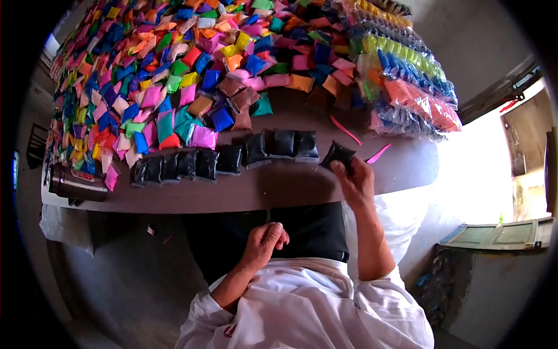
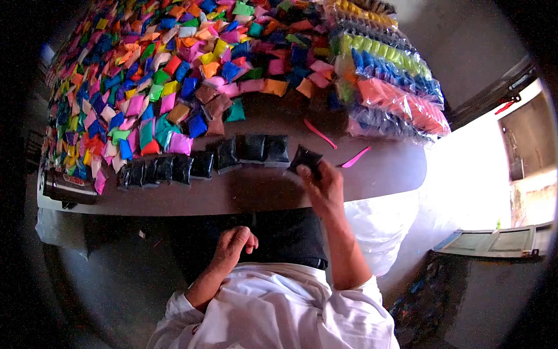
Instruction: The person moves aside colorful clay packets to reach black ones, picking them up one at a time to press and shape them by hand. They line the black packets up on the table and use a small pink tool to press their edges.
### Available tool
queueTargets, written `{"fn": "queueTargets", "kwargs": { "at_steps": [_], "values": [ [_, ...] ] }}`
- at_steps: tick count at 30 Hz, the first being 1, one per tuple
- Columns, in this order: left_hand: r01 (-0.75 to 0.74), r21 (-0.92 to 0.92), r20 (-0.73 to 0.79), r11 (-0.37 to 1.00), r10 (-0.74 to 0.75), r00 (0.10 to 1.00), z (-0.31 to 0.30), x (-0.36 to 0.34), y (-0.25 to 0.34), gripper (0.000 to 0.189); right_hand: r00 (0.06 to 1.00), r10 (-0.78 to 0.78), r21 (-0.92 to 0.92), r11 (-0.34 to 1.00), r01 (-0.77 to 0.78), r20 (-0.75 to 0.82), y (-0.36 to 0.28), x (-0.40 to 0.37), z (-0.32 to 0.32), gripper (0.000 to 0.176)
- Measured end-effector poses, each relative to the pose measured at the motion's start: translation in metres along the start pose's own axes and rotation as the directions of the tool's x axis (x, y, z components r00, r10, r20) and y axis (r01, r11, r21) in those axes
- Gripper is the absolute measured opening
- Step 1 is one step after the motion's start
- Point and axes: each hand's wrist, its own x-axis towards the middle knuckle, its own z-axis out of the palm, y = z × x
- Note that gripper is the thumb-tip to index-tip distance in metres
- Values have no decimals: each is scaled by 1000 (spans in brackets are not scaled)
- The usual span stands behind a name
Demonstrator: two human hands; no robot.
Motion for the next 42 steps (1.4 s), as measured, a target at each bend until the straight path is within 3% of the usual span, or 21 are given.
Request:
{"fn": "queueTargets", "kwargs": {
  "at_steps": [3,10,13,16,18,21,22,25,26,30,35,39,42],
  "values": [
    [41,15,-41,999,-40,998,-8,0,-15,43,999,6,-469,882,-31,-54,17,34,-15,24],
    [238,-18,-160,971,-237,958,-22,1,-28,42,996,-67,-496,864,87,58,23,57,-10,35],
    [279,-63,-252,958,-285,925,-34,3,-53,42,1000,-27,-543,839,25,5,18,56,-10,41],
    [285,-160,-303,945,-322,897,-39,3,-65,40,987,-121,-464,884,59,-105,26,52,-15,34],
    [307,-202,-350,930,-361,864,-43,4,-73,38,938,-236,-317,936,151,-252,37,46,-21,18],
    [329,-308,-340,893,-426,838,-46,7,-86,40,900,-192,-188,974,126,-391,33,18,-16,12],
    [329,-308,-336,893,-425,840,-46,8,-87,40,893,-228,-240,960,142,-388,38,11,-14,11],
    [369,-326,-338,871,-471,815,-49,10,-91,40,840,-506,-563,760,326,-197,34,-1,-7,18],
    [376,-308,-322,874,-468,823,-52,10,-95,40,864,-497,-638,691,340,-78,25,-4,-6,27],
    [379,-303,-327,874,-469,820,-53,11,-96,38,894,-441,-684,629,369,77,20,9,9,42],
    [337,-377,-352,863,-470,809,-53,12,-103,30,888,-435,-712,576,401,148,11,35,32,43],
    [377,-414,-406,829,-539,738,-51,14,-93,30,877,-417,-728,521,446,239,14,43,38,43],
    [446,-322,-354,835,-543,761,-54,14,-90,31,881,-413,-735,519,437,232,11,43,40,42]
  ]
}}
